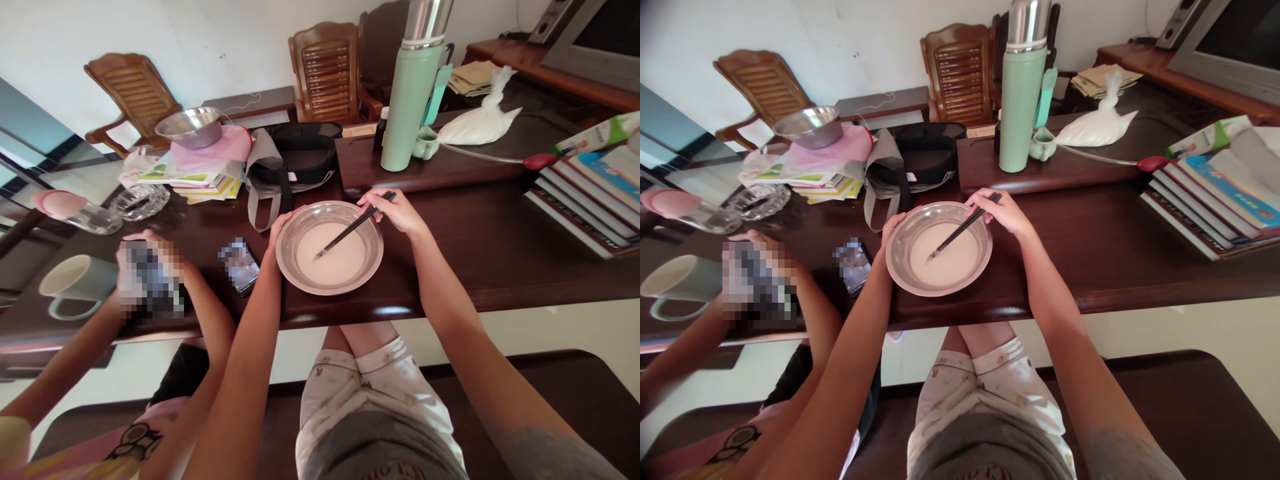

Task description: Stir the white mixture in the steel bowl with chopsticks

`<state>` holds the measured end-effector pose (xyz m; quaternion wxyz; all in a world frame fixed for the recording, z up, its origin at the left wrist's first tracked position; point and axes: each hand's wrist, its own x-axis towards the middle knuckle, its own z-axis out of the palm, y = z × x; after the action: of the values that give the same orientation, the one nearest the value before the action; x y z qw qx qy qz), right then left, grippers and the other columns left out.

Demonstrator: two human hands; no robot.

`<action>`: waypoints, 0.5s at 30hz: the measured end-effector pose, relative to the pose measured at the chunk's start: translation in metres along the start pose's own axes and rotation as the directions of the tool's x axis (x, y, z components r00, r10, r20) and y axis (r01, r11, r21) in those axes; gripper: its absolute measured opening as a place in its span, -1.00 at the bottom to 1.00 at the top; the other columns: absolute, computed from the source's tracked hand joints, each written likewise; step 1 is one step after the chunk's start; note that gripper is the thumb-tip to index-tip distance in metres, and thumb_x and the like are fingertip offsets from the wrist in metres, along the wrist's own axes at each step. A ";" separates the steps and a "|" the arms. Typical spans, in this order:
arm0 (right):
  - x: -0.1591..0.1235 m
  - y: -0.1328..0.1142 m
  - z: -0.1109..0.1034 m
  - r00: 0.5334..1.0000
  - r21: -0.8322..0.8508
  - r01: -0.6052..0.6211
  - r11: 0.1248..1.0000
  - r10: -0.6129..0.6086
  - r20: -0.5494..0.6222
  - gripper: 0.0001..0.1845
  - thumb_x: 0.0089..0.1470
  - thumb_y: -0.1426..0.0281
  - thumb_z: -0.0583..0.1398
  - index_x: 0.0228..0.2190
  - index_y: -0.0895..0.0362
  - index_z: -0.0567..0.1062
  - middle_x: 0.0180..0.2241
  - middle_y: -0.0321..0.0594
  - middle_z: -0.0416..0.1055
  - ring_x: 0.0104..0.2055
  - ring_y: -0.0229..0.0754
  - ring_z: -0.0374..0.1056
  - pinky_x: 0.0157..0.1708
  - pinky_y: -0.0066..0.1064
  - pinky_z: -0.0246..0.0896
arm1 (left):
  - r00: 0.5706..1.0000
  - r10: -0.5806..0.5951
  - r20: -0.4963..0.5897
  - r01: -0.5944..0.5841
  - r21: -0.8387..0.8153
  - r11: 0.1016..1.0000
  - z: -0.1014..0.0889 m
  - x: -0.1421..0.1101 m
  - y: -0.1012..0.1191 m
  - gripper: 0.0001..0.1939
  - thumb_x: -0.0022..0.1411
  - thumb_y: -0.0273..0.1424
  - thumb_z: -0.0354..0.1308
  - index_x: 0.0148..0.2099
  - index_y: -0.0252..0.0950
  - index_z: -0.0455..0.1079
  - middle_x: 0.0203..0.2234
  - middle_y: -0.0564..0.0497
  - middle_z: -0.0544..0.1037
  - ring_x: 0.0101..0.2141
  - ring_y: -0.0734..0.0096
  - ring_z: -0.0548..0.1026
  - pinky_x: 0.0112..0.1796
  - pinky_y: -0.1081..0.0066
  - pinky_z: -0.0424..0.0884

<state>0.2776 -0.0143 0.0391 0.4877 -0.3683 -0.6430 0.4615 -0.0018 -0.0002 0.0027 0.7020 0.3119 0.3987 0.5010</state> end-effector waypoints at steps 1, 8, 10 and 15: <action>0.000 0.000 -0.001 0.999 0.000 0.010 1.000 -0.010 -0.041 -0.60 0.02 0.05 0.21 -0.41 0.16 0.54 -0.46 -0.18 0.56 -0.67 -0.40 0.17 -0.70 -0.51 0.03 | 1.000 -0.003 0.011 0.003 -0.008 1.000 0.000 0.000 0.000 -0.57 0.26 -0.31 -0.11 0.05 -0.27 0.44 -0.22 0.05 0.60 0.05 0.06 0.40 0.09 0.12 0.29; 0.001 0.001 -0.001 1.000 0.009 -0.008 1.000 0.008 -0.004 -0.60 0.03 0.06 0.20 -0.46 0.17 0.53 -0.51 -0.18 0.54 -0.70 -0.41 0.10 -0.75 -0.50 -0.07 | 1.000 -0.006 0.020 0.007 -0.037 0.999 0.000 -0.003 -0.001 -0.51 0.23 -0.20 -0.06 0.06 -0.36 0.42 -0.19 -0.07 0.59 0.00 0.02 0.44 0.04 0.14 0.34; 0.001 0.002 0.000 1.000 0.002 0.009 1.000 -0.009 0.004 -0.60 0.03 0.06 0.20 -0.44 0.16 0.54 -0.49 -0.17 0.55 -0.68 -0.40 0.15 -0.72 -0.50 -0.02 | 1.000 0.014 0.022 -0.013 -0.034 0.999 0.000 -0.002 -0.001 -0.50 0.24 -0.21 -0.07 0.08 -0.38 0.41 -0.17 -0.09 0.58 0.01 0.04 0.43 0.05 0.14 0.32; 0.000 0.001 -0.005 0.993 -0.010 0.023 1.000 -0.024 -0.119 -0.61 0.05 0.07 0.19 -0.48 0.16 0.52 -0.52 -0.20 0.53 -0.74 -0.44 0.02 -0.78 -0.50 -0.21 | 0.995 0.047 0.086 -0.042 -0.061 0.997 -0.003 -0.004 0.001 -0.47 0.20 -0.26 -0.05 0.17 -0.34 0.34 -0.18 -0.08 0.58 -0.02 0.05 0.46 0.06 0.11 0.31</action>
<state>0.2824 -0.0133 0.0388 0.5290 -0.3894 -0.6191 0.4304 -0.0056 -0.0034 0.0030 0.7163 0.3215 0.3457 0.5138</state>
